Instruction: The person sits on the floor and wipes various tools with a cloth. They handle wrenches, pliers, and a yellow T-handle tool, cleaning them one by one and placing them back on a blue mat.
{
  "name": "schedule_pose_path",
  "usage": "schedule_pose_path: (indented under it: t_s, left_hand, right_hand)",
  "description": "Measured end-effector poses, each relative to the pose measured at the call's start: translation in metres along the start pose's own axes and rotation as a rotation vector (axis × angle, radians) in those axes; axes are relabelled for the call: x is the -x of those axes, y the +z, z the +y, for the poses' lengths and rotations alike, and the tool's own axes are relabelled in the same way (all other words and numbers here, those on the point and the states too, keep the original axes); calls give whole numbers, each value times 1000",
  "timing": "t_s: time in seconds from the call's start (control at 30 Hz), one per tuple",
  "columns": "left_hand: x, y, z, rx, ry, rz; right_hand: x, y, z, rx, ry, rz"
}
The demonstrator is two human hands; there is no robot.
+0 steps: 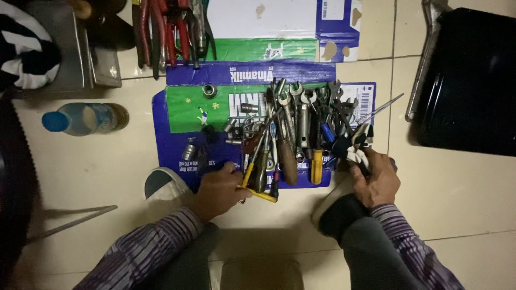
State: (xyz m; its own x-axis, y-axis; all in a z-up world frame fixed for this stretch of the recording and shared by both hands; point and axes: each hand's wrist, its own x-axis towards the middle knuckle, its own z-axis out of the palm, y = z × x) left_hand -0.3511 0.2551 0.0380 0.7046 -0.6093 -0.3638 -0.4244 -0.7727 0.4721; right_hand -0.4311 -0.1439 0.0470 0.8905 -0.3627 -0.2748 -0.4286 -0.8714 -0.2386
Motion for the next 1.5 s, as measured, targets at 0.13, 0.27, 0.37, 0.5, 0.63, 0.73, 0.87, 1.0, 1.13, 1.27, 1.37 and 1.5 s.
schedule_pose_path:
  t_s: [0.13, 0.27, 0.37, 0.5, 0.63, 0.73, 0.87, 1.0, 1.13, 1.27, 1.37, 1.5]
  left_hand:
    - [-3, -19, 14, 360, -233, -283]
    - [-2, -17, 16, 334, -163, -195]
    - [-11, -44, 25, 434, -240, -340]
    - [-14, -56, 24, 701, -367, -431]
    - [-8, -32, 21, 960, -409, -417]
    - [0, -48, 27, 1091, -348, -545]
    - [21, -66, 31, 745, -3, -581]
    - [35, -86, 54, 1051, -208, -765]
    - [20, -93, 65, 855, -130, -517]
    - [-13, -117, 87, 808, 151, -122]
    - [-38, -155, 106, 885, -107, -507]
    - [-44, -135, 104, 1063, -181, -513]
  right_hand:
    - [0, 4, 4, 2, 16, -9]
    - [2, -2, -4, 3, 19, -2]
    - [4, -4, -7, -10, 5, 9]
    - [1, 1, -2, 43, -10, 27]
    - [1, -6, -9, -63, -1, 10]
    - [1, -19, -17, -157, 51, 12]
    - [-9, -24, -7, -648, 158, 32]
    - [-25, -90, -71, -856, 353, -69]
    - [-32, -92, -101, -1032, 286, -383]
    - [-19, -103, -167, -989, 439, -794]
    - [-19, -103, -191, -1360, 422, -806]
    - [-42, -122, -208, -1587, 638, -669]
